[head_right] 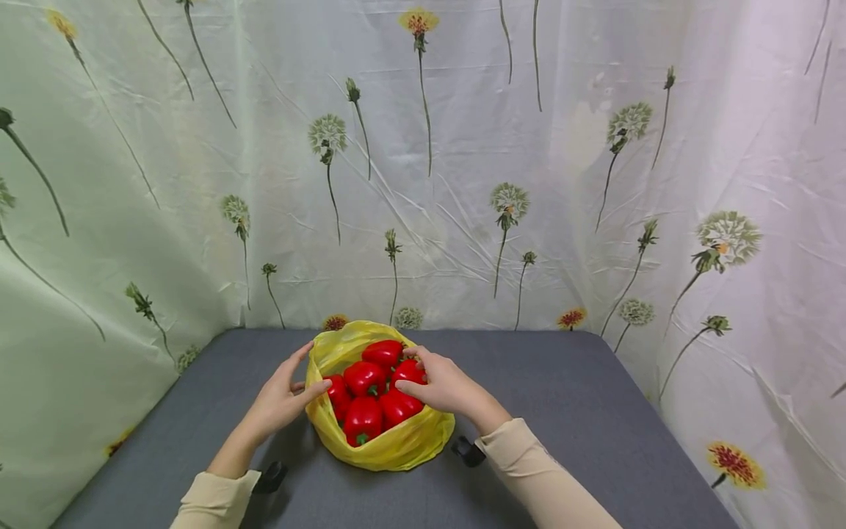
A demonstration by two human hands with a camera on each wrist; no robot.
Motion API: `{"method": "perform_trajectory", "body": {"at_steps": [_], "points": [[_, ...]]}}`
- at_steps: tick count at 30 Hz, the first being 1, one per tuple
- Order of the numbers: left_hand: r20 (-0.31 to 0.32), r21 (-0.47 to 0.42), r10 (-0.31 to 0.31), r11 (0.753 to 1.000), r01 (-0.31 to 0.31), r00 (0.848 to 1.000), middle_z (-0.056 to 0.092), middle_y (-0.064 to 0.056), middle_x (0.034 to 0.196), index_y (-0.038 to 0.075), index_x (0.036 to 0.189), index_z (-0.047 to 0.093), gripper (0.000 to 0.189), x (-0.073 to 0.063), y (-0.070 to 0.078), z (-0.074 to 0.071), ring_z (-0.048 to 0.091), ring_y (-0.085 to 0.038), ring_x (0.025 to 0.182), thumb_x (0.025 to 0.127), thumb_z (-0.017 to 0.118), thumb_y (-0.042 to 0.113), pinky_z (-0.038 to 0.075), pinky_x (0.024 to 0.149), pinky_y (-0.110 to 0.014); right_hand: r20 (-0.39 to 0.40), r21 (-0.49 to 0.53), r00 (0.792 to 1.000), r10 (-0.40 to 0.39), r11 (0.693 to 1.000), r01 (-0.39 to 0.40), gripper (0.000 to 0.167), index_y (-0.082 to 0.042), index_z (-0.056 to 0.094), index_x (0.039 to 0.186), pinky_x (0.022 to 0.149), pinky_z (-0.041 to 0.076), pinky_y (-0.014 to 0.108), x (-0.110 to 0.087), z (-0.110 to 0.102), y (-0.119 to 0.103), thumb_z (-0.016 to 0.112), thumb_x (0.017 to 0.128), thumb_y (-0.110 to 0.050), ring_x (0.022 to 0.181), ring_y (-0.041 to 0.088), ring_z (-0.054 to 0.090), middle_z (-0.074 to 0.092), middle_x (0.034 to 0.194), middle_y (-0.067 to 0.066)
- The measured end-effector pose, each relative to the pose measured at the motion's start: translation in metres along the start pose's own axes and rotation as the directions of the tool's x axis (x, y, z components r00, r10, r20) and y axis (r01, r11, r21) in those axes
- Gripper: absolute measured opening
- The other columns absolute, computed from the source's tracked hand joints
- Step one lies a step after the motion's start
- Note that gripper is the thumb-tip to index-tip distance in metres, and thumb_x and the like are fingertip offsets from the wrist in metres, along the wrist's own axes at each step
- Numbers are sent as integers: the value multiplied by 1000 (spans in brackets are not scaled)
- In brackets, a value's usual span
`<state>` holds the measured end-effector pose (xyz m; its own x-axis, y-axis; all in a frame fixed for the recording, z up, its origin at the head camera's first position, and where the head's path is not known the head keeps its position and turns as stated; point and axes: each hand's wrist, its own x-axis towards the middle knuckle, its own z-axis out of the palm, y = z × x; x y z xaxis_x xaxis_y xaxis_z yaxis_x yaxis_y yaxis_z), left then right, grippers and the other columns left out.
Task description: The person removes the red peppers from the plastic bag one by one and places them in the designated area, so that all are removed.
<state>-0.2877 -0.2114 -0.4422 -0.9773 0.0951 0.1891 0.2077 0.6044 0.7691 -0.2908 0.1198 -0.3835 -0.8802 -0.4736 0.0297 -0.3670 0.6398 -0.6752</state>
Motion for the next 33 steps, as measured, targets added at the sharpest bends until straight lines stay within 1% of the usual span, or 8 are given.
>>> {"method": "perform_trajectory", "body": {"at_steps": [6, 10, 15, 18, 22, 25, 28, 33], "points": [[-3, 17, 68, 998, -67, 998, 26, -27, 175, 10, 169, 32, 88, -1, -2, 0, 33, -49, 159, 100, 77, 40, 54, 112, -59, 9, -20, 1000, 30, 999, -30, 62, -12, 50, 156, 104, 58, 55, 8, 3, -3, 72, 104, -36, 127, 37, 66, 64, 146, 21], [-17, 25, 89, 996, -89, 996, 25, -27, 175, 8, 169, 34, 87, -4, -5, -2, 30, -50, 160, 99, 79, 37, 54, 111, -60, 16, -34, 999, 51, 998, -50, 61, -10, 51, 155, 105, 58, 54, 13, 4, -5, 73, 103, -34, 130, 38, 65, 64, 145, 21], [2, 42, 81, 996, -81, 997, 27, -25, 175, 8, 169, 33, 91, -3, -7, -5, 38, -48, 156, 98, 80, 39, 56, 109, -58, 7, -63, 996, 93, 994, -93, 60, -10, 53, 153, 107, 57, 55, 20, 5, -1, 74, 102, -33, 134, 39, 62, 63, 146, 21], [30, 63, 64, 996, -65, 998, 25, -24, 176, 7, 170, 31, 94, -2, -8, -8, 48, -49, 149, 98, 80, 41, 57, 108, -56, 16, -66, 995, 103, 993, -102, 60, -9, 53, 154, 109, 55, 56, 24, 5, 2, 75, 102, -32, 136, 40, 61, 62, 147, 22], [64, 62, 57, 996, -61, 996, 23, -24, 177, 6, 170, 29, 96, -1, -8, -12, 57, -48, 142, 97, 81, 42, 57, 109, -55, 34, -36, 994, 103, 994, -102, 58, -8, 55, 152, 111, 54, 57, 32, 1, 7, 76, 102, -29, 138, 41, 59, 61, 148, 23], [81, 35, 73, 996, -76, 994, 23, -24, 177, 4, 170, 28, 98, -1, -8, -14, 57, -48, 142, 96, 83, 39, 56, 110, -55, 53, -4, 992, 112, 994, -112, 56, -6, 57, 150, 110, 55, 56, 40, -3, 13, 76, 101, -27, 138, 41, 59, 62, 148, 24], [88, 12, 77, 997, -79, 993, 23, -23, 177, 4, 170, 28, 99, 1, -8, -13, 61, -48, 137, 95, 84, 37, 57, 109, -54, 78, 31, 988, 132, 990, -135, 56, -6, 57, 150, 106, 57, 52, 48, -5, 21, 77, 101, -26, 135, 39, 61, 63, 146, 23], [97, -5, 58, 998, -58, 994, 24, -22, 177, 6, 170, 27, 102, 4, -7, -11, 68, -47, 130, 93, 86, 36, 61, 104, -51, 102, 69, 981, 167, 982, -174, 54, -4, 59, 148, 104, 59, 49, 56, -6, 30, 77, 101, -25, 127, 36, 65, 65, 142, 22]]}}
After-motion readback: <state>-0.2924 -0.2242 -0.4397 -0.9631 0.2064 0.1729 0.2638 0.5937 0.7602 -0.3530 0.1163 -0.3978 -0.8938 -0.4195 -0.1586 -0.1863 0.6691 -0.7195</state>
